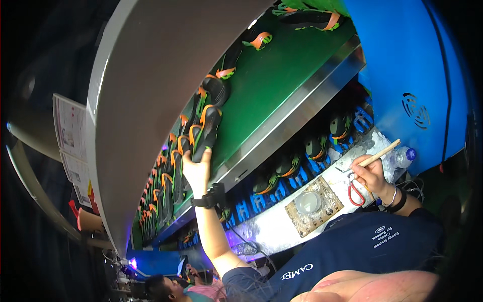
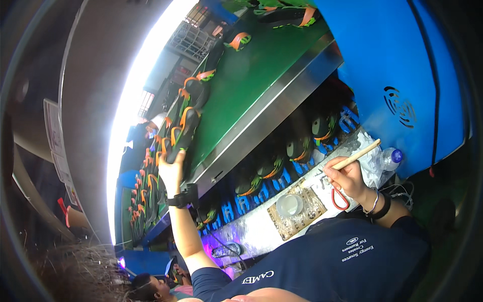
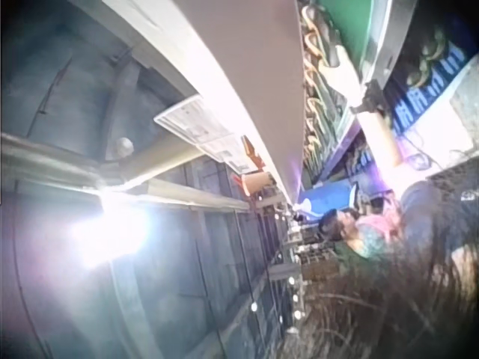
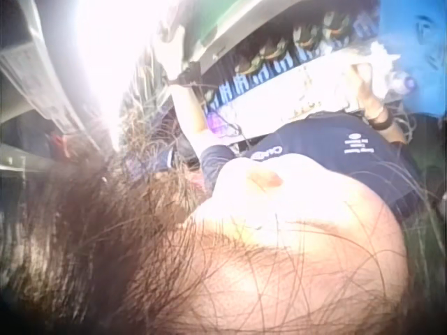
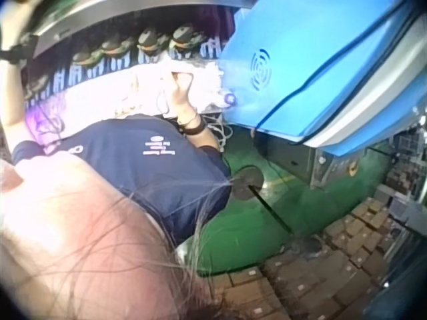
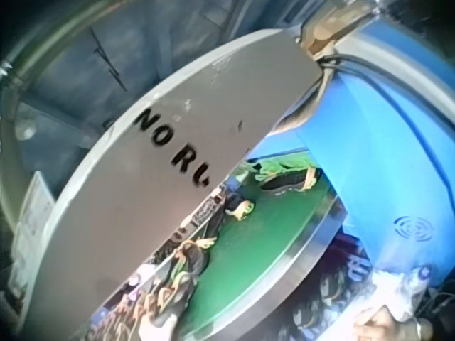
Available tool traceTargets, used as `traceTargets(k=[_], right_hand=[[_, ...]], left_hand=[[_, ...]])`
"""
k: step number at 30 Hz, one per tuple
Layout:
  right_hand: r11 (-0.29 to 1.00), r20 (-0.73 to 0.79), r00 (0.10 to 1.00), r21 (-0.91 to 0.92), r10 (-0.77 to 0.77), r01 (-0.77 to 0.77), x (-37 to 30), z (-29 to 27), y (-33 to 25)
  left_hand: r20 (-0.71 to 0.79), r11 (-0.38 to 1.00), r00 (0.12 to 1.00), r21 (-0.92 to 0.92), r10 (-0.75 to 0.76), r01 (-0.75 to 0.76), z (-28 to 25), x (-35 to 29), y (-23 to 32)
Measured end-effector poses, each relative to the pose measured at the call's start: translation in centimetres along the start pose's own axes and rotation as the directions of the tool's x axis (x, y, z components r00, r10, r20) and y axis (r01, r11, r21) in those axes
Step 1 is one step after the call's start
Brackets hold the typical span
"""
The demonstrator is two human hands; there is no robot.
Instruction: Applying adhesive to shoe soles and placing them on a conveyor belt in a manufacturing facility.
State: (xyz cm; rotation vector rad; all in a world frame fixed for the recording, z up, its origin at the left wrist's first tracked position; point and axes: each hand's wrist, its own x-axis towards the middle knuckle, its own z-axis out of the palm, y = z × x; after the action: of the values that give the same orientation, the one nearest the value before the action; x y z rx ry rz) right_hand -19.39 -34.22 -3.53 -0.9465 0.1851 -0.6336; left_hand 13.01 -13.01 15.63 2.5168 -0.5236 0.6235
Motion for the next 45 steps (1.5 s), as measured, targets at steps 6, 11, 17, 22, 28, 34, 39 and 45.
traceTargets(k=[6, 11, 17, 22, 28, 34, 39, 45], right_hand=[[0.992, 0.015, 0.999, -0.121, 0.044, -0.041, 0.7, 1.5, 1.8], [0.986, 0.064, 0.993, -0.140, 0.104, -0.094, 2.3, 2.6, 3.9], [0.932, 0.137, 0.959, -0.304, 0.247, -0.197, 3.3, 3.1, 8.7], [0.850, 0.186, 0.951, -0.513, 0.246, -0.119, 4.1, 0.9, 14.0], [0.763, 0.220, 0.920, -0.636, 0.324, -0.116, 3.6, -0.7, 17.7], [0.714, 0.312, 0.861, -0.695, 0.402, -0.082, 3.7, 1.0, 19.7], [0.567, 0.376, 0.819, -0.820, 0.434, 0.076, 3.9, 1.2, 20.3], [0.626, 0.381, 0.827, -0.778, 0.414, 0.045, 4.3, 2.7, 19.0]], left_hand=[[-0.168, 0.582, 0.985, -0.805, -0.032, -0.118, -9.0, -4.1, -4.1], [-0.234, 0.486, 0.972, -0.846, 0.032, -0.220, -11.5, -11.6, -6.8], [0.255, 0.396, 0.967, -0.891, 0.030, 0.223, -4.9, -20.0, -13.4], [0.676, 0.008, 0.733, -0.735, -0.073, 0.678, 4.4, -28.7, -16.5], [0.822, -0.315, 0.567, -0.528, 0.041, 0.789, 6.1, -35.7, -17.6], [0.882, -0.186, 0.471, -0.459, 0.024, 0.869, 7.2, -37.6, -17.0], [0.925, -0.256, 0.353, -0.311, 0.142, 0.915, 7.8, -38.2, -18.1], [0.850, -0.126, 0.518, -0.506, 0.096, 0.853, 7.1, -34.1, -17.5]])
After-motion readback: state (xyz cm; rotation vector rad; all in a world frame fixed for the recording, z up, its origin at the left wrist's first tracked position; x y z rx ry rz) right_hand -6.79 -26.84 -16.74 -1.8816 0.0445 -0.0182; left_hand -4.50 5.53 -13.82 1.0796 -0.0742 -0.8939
